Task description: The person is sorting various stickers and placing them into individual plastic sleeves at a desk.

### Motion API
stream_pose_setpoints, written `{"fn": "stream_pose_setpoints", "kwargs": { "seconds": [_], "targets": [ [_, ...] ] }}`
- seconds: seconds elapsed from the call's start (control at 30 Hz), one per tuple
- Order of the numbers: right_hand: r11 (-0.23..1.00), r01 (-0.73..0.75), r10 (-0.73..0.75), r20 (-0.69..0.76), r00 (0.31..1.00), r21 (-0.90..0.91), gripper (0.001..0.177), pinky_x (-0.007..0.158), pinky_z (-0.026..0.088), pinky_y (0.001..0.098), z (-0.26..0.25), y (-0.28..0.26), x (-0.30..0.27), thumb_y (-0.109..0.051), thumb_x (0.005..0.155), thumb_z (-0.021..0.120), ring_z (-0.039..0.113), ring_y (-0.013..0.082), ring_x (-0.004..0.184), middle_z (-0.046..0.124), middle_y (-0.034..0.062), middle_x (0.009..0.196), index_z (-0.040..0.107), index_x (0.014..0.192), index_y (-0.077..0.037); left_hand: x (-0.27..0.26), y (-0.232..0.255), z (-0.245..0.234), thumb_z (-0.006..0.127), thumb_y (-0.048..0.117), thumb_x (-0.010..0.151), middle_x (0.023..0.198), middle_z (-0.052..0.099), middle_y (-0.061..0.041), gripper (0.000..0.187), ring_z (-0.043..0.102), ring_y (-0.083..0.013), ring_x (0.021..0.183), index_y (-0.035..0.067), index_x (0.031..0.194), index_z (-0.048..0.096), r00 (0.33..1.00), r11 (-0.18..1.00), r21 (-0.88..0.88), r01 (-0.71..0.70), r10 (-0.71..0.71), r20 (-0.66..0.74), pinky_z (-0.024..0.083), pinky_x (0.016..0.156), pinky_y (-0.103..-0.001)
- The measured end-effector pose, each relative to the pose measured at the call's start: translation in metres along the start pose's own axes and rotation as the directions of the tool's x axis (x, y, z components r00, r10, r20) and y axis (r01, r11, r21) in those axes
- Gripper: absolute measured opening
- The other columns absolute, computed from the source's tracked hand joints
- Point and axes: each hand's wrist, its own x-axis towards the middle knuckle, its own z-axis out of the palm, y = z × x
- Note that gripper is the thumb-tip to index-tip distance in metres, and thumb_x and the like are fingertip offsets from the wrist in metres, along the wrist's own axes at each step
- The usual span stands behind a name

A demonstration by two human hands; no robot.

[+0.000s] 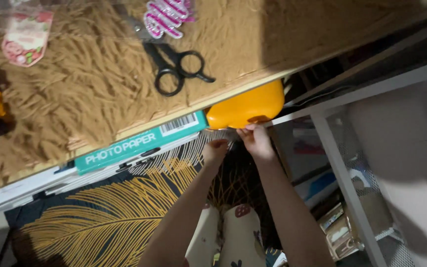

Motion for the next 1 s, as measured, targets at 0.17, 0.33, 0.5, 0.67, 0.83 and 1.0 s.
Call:
{"fn": "stream_pose_setpoints", "kwargs": {
  "seconds": [0.17,0.33,0.5,0.67,0.83,1.0],
  "targets": [
    [0.997,0.052,-0.064,-0.295,0.953,-0.048,0.020,0.101,0.058,0.0502,0.090,-0.056,-0.013,0.005,0.087,0.056,0.070,0.0294,0.099,0.070,0.0118,0.102,0.061,0.105,-0.002,0.040,0.039,0.027,0.072,0.017,0.089,0.091,0.077,-0.010,0.028,0.073,-0.0201,0.080,0.004,0.112,0.077,0.984,0.971,-0.196,-0.138,0.113,-0.135,0.058,0.072,-0.034],
    [0.998,0.055,-0.062,-0.290,0.955,-0.029,0.018,0.099,0.060,0.0521,0.103,-0.062,-0.024,0.008,0.086,0.056,0.071,0.0316,0.097,0.070,0.0133,0.097,0.059,0.101,-0.001,0.016,0.077,0.012,0.062,-0.002,0.089,0.106,0.075,-0.011,0.026,0.073,-0.0223,0.094,-0.003,0.113,0.071,0.979,0.582,-0.796,-0.165,0.194,-0.060,0.059,0.082,-0.034],
    [0.991,-0.133,0.132,-0.053,0.990,-0.019,0.029,0.080,0.058,0.0417,0.103,-0.034,-0.056,-0.008,0.091,0.055,0.070,0.0276,0.093,0.072,0.0141,0.105,0.064,0.118,0.000,-0.063,0.086,-0.026,0.067,-0.003,0.091,0.099,0.071,-0.005,0.021,0.067,-0.0154,0.091,0.000,0.112,0.066,0.965,0.726,-0.646,0.234,-0.254,0.064,0.055,0.081,-0.028],
    [0.968,-0.086,0.037,-0.204,0.978,-0.237,0.017,0.083,0.057,0.0420,0.133,-0.020,-0.102,-0.007,0.095,0.056,0.066,0.0253,0.090,0.065,0.0106,0.097,0.062,0.110,0.000,-0.166,0.163,-0.078,0.063,-0.001,0.092,0.095,0.071,-0.006,0.018,0.064,-0.0168,0.086,-0.005,0.107,0.072,0.989,0.808,-0.574,0.134,-0.073,0.128,0.053,0.077,-0.029],
    [0.982,0.014,-0.040,-0.132,0.990,-0.189,0.019,0.077,0.057,0.0368,0.330,-0.064,-0.185,0.003,0.087,0.058,0.067,0.0225,0.086,0.064,0.0055,0.095,0.061,0.104,-0.007,-0.261,0.318,-0.183,0.060,0.003,0.092,0.094,0.074,0.000,0.019,0.068,-0.0119,0.084,0.006,0.106,0.072,0.987,0.769,-0.639,0.038,0.071,0.144,0.056,0.081,-0.025],
    [0.842,0.098,-0.287,-0.286,0.914,-0.530,0.017,0.072,0.057,0.0323,0.435,-0.085,-0.203,0.003,0.091,0.060,0.066,0.0154,0.081,0.069,0.0043,0.092,0.069,0.103,-0.004,-0.253,0.347,-0.250,0.065,0.011,0.106,0.095,0.066,-0.006,0.019,0.058,-0.0143,0.087,-0.008,0.105,0.068,0.983,0.798,-0.581,-0.161,0.078,-0.165,0.050,0.081,-0.027]
  ]
}}
